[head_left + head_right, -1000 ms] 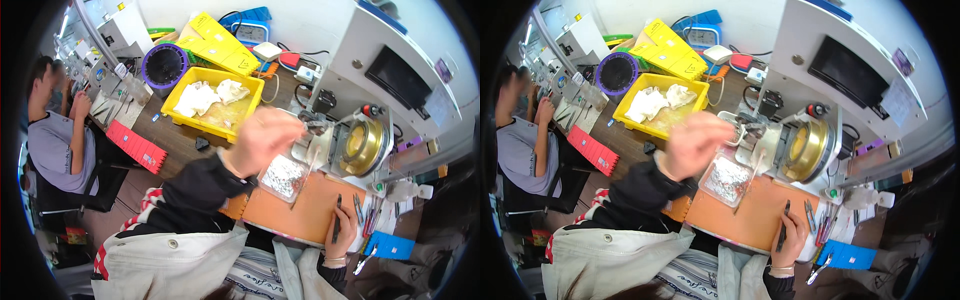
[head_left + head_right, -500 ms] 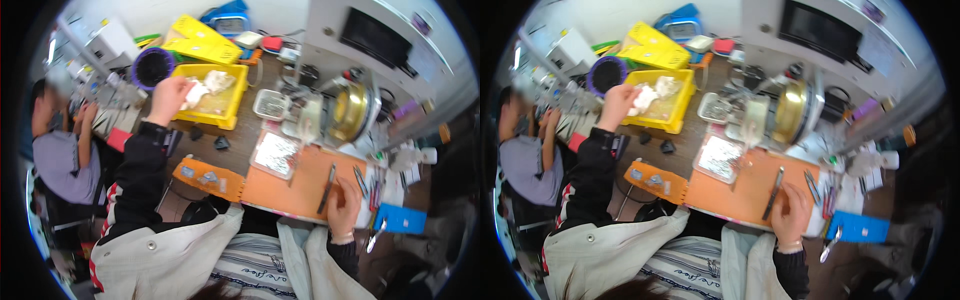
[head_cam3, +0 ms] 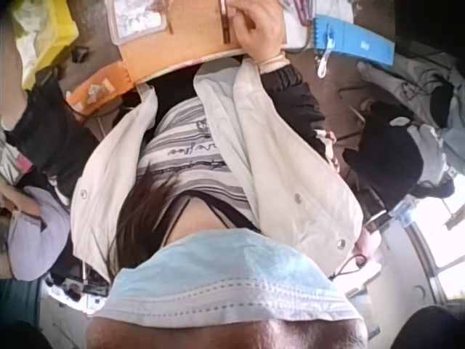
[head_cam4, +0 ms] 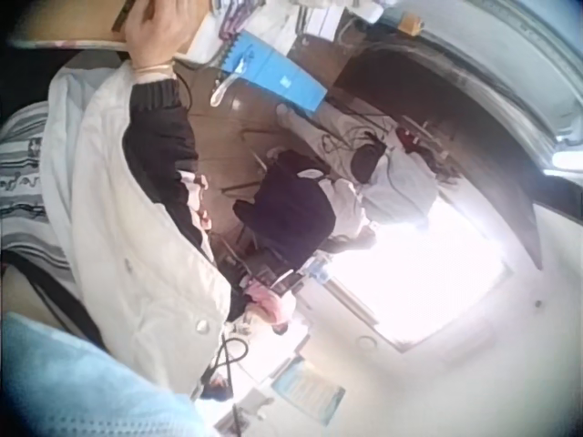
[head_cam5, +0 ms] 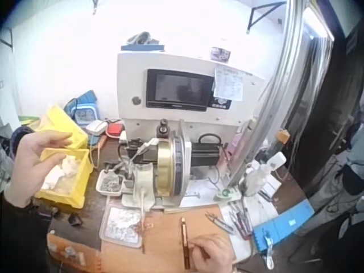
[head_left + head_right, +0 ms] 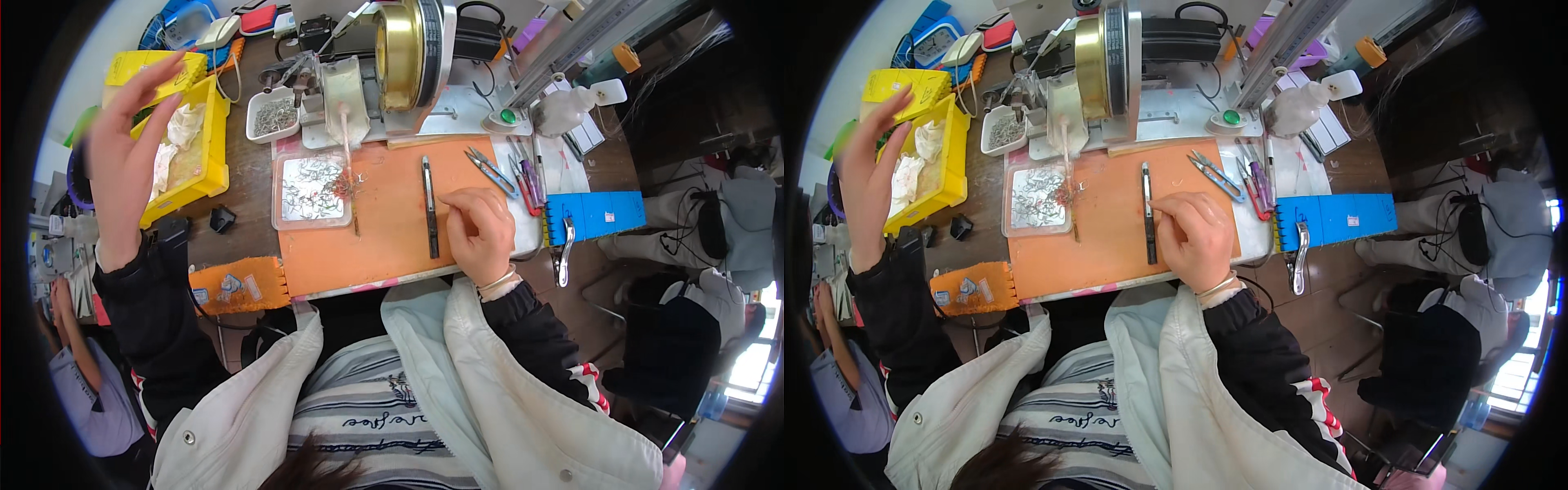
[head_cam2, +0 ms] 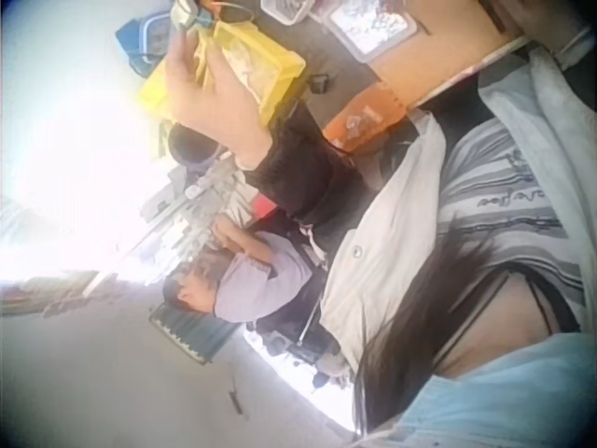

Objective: Assembling small electronic components and wiring at a workbench.

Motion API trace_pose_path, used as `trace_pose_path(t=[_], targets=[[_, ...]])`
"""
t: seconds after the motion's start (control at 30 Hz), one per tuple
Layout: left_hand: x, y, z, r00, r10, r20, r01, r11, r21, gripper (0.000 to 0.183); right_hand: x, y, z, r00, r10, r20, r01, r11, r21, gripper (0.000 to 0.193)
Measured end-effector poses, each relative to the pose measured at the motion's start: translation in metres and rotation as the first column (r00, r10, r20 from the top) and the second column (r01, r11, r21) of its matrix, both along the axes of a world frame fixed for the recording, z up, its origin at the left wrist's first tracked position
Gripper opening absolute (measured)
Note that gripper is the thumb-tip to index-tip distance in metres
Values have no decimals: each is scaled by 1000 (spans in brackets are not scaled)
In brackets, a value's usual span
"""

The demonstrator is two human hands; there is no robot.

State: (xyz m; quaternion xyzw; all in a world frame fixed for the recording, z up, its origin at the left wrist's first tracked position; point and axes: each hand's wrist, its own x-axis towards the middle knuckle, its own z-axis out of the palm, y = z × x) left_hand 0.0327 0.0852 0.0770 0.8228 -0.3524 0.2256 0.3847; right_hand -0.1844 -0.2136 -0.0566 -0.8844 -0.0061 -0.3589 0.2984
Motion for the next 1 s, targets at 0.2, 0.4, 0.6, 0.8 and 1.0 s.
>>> trace_pose_path(t=[0.2,0.4,0.6,0.8,1.0], targets=[[7,-36,13,951,-184,-249,140,973,-183,13,-1,4,0,998,-18,-60,20,999,33,20],[24,-56,2,936,-296,-190,284,955,-89,15,-1,4,-2,997,-36,-70,38,999,15,22],[33,-46,-1,938,-251,-238,252,967,-25,19,-3,4,-1,993,-28,-112,32,999,34,24],[39,-51,-4,986,-166,-4,166,984,72,26,4,-12,23,958,-182,-223,174,983,-55,31],[40,-53,-10,969,-245,-35,247,968,53,21,19,-61,22,852,-339,-400,179,905,-385,15]])
